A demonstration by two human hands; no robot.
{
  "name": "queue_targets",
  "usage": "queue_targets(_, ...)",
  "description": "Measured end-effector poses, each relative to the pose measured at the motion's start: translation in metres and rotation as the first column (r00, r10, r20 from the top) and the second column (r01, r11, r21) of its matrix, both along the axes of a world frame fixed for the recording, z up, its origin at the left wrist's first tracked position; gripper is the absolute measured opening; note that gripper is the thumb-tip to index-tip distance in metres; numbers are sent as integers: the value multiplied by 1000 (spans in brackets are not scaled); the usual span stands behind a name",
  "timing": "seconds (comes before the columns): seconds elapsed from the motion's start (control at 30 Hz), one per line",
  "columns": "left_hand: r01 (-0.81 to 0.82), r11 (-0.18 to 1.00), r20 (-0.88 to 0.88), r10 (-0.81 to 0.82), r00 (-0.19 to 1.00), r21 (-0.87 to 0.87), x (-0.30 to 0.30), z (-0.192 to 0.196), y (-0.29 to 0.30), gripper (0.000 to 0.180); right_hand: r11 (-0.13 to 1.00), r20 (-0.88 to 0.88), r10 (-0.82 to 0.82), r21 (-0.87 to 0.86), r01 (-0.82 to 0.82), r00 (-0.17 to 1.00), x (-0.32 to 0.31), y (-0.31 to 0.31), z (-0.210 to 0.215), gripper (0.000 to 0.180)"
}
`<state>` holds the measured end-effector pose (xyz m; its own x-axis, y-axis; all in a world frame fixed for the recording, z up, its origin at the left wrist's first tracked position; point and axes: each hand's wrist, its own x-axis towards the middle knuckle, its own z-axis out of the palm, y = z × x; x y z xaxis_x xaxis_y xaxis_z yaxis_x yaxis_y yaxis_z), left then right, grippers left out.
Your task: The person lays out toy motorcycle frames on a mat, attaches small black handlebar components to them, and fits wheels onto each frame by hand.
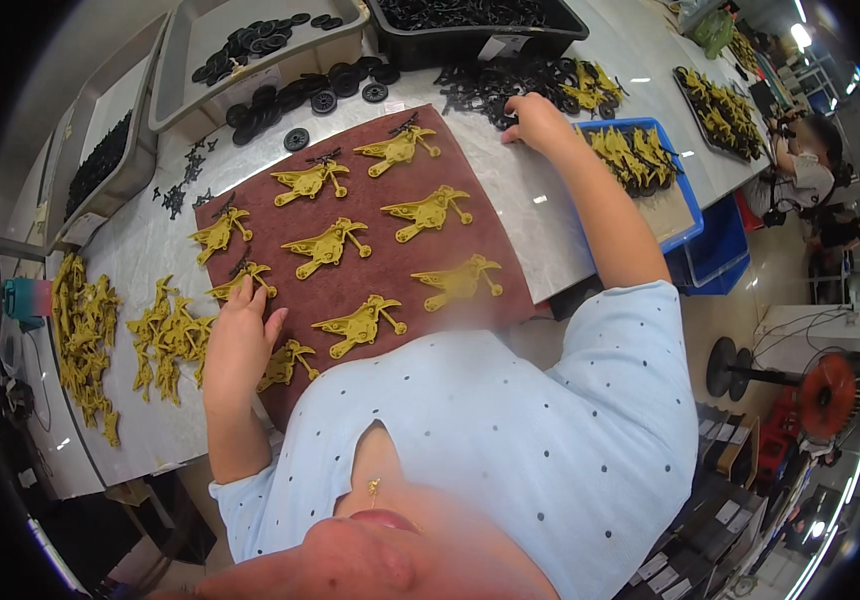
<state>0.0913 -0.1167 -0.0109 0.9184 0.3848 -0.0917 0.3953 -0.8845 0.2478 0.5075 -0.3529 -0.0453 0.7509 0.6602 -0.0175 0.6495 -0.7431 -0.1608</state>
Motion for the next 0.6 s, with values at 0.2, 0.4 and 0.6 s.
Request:
queue_targets(0.2, 176, 981, 92, -183, 979, 79, 21, 21, -15, 38, 995, -117, -11, 101, 23, 993, -7, 8, 14, 33)
queue_targets(0.4, 364, 931, 135, -362, 922, 15, 47, 0, -18, 45, 940, -470, -65, 266, 212, 880, -8, 8, 26, 24)
queue_targets(0.6, 414, 910, 157, -410, 898, 9, 52, -13, -21, 53, 870, -537, -13, 409, 274, 844, 0, 0, 12, 18)
